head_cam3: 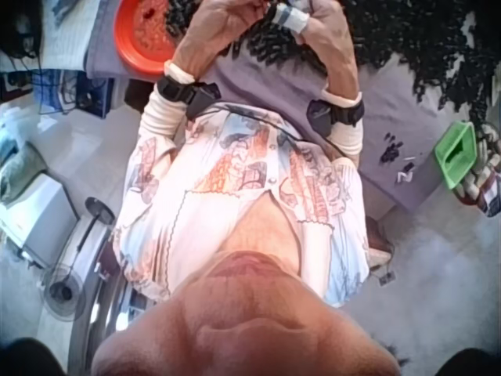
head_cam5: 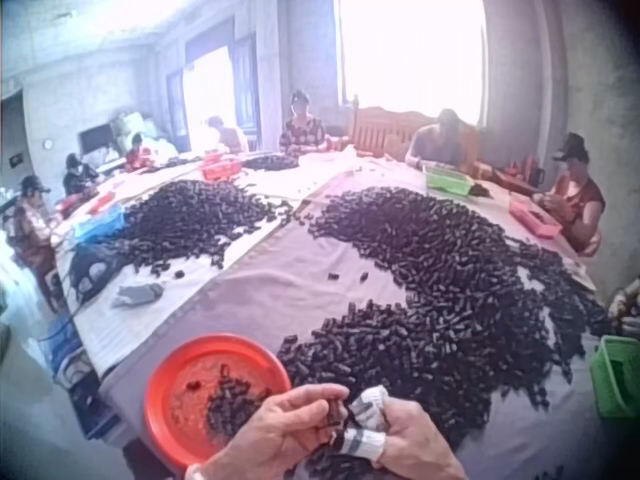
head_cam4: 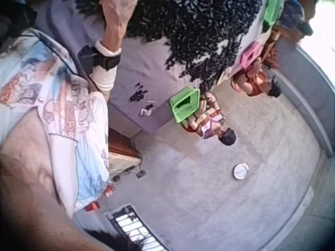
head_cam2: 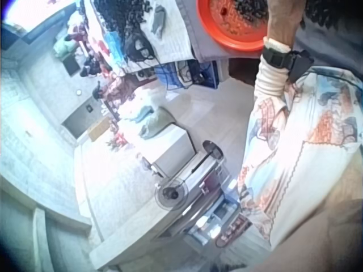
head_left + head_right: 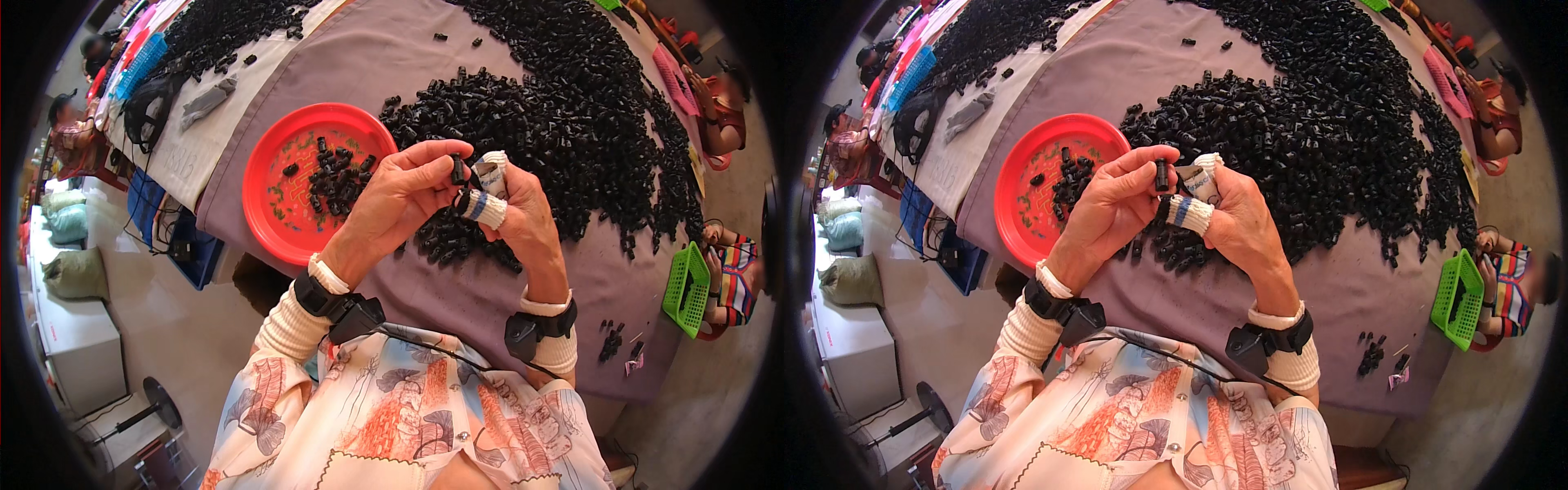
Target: Sorting and assembling small black plastic shoe components at a workstation.
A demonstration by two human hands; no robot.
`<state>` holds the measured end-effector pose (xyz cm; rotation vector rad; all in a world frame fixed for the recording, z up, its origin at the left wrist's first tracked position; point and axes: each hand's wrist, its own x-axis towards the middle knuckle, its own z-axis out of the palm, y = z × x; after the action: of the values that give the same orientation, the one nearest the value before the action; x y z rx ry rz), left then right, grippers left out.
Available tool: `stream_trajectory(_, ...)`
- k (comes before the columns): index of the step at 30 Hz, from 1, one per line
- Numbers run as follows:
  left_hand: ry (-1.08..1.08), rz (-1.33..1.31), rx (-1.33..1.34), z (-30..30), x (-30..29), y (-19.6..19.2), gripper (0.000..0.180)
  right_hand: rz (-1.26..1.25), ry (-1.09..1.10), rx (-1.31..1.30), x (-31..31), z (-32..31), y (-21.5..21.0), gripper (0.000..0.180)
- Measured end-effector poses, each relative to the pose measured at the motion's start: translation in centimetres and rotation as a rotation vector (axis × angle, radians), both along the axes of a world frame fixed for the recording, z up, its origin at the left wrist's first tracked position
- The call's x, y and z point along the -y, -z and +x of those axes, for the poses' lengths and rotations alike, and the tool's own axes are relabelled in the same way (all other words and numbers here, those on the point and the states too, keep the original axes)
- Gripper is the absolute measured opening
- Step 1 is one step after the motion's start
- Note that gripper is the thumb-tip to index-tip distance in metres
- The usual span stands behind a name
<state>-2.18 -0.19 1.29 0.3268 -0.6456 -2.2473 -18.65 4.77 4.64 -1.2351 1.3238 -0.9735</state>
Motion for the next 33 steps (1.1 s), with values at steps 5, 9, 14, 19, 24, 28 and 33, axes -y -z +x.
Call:
stream_trajectory(5, 0.012, -0.014, -0.002, 0.1, 0.0, 0.5, 0.030, 0.002, -0.001, -0.013, -0.1, 0.2, -0.1, 0.025)
stream_trajectory(9, 0.010, -0.005, 0.039, 0.0, -0.2, 0.2, 0.027, 0.003, 0.002, -0.047, -0.1, 0.2, -0.2, 0.022)
stream_trajectory(14, -0.032, -0.015, 0.098, -0.3, -0.4, -0.1, 0.025, -0.064, 0.042, -0.061, 0.1, 0.6, 0.1, 0.021)
stream_trajectory(19, -0.085, -0.082, 0.251, -0.5, -0.4, -0.2, 0.024, -0.066, 0.048, -0.036, 0.0, 0.5, 0.3, 0.022)
stream_trajectory(24, -0.082, -0.035, 0.245, -0.4, -0.3, 0.3, 0.022, -0.078, 0.070, -0.014, 0.1, 0.6, 0.5, 0.021)
stream_trajectory(28, -0.092, -0.009, 0.243, -0.5, -0.4, 0.4, 0.022, -0.054, 0.087, -0.017, 0.1, 0.6, 0.7, 0.022)
stream_trajectory(33, -0.093, 0.019, 0.223, -0.5, -0.6, 0.1, 0.024, -0.056, 0.122, -0.015, 0.1, 0.7, 1.0, 0.022)
